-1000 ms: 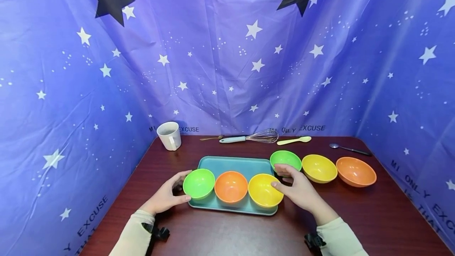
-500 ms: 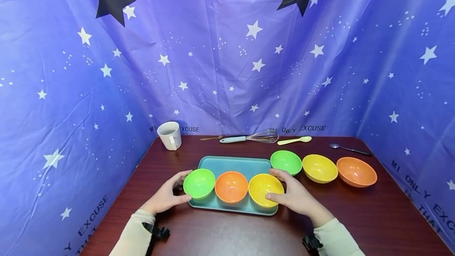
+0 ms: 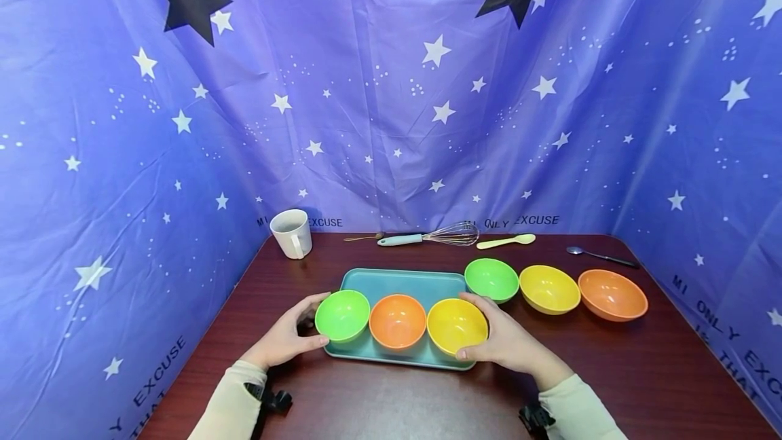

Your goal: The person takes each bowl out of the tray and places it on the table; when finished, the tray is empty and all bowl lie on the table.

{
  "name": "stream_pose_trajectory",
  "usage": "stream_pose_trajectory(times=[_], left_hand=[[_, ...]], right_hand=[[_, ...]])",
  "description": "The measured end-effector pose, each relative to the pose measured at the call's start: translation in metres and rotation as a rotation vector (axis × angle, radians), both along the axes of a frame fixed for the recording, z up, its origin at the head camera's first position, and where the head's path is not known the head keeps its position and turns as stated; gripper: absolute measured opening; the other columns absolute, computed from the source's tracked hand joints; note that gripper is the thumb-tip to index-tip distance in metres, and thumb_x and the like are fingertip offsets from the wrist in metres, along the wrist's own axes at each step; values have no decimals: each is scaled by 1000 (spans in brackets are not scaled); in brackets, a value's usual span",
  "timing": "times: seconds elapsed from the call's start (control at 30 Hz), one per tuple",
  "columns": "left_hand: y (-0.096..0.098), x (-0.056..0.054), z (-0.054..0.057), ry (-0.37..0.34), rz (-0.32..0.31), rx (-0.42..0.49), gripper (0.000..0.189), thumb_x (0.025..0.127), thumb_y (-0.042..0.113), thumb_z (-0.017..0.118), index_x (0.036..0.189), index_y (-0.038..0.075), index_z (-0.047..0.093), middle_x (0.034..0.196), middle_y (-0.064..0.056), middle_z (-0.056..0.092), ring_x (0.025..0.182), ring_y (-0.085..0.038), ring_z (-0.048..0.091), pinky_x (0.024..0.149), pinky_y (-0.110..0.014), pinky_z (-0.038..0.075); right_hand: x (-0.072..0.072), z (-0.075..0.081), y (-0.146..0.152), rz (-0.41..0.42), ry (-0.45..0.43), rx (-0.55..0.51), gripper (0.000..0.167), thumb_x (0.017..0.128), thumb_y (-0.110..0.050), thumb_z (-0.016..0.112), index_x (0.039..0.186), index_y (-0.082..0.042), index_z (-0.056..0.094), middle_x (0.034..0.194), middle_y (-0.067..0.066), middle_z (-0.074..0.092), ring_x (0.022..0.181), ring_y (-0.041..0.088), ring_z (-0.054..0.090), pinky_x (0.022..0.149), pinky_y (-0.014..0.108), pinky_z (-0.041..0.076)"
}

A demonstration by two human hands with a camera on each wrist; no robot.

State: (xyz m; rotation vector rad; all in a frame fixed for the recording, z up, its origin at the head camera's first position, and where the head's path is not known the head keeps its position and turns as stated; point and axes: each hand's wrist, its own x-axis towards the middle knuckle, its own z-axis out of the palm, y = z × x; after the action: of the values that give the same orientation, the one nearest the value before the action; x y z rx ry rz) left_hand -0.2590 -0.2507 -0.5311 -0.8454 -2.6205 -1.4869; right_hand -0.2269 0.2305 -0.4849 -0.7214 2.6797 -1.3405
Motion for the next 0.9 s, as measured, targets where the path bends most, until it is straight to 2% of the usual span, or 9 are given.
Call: stream_pose_trajectory(times=[0.2,0.4,0.6,0.9], left_hand=[[0,-1,1,-2,3,0,83,87,28,88,157,19,45,124,5,65,112,-20,62,96,-38,51],[-1,-3,-3,-11,5,4,82,86,28,88,157,21,46,124,5,65,111,-20,62,96,-39,51],[0,-1,-2,-7,-2,11,82,87,27,88,157,19,45,124,4,65,112,-20,62,96,-37,51],[-1,0,-4,-15,10,7,82,87,28,88,157,22,46,124,4,65,112,-21,62,97,-38,51]], right_hand=[[-1,-1,2,-1,-37,19,108,75,-39,94,160,-5,36,157,18,46,137,39,49,106,64,42],[-3,-5,5,22,-34,38,113,74,-39,95,161,-3,33,157,19,46,135,36,51,106,61,44],[-2,-6,4,35,-28,58,115,74,-40,95,161,-1,30,156,20,46,134,34,52,105,56,46],[-3,-9,2,-2,-43,86,116,73,-45,95,160,-1,31,155,22,46,133,38,51,106,63,44]])
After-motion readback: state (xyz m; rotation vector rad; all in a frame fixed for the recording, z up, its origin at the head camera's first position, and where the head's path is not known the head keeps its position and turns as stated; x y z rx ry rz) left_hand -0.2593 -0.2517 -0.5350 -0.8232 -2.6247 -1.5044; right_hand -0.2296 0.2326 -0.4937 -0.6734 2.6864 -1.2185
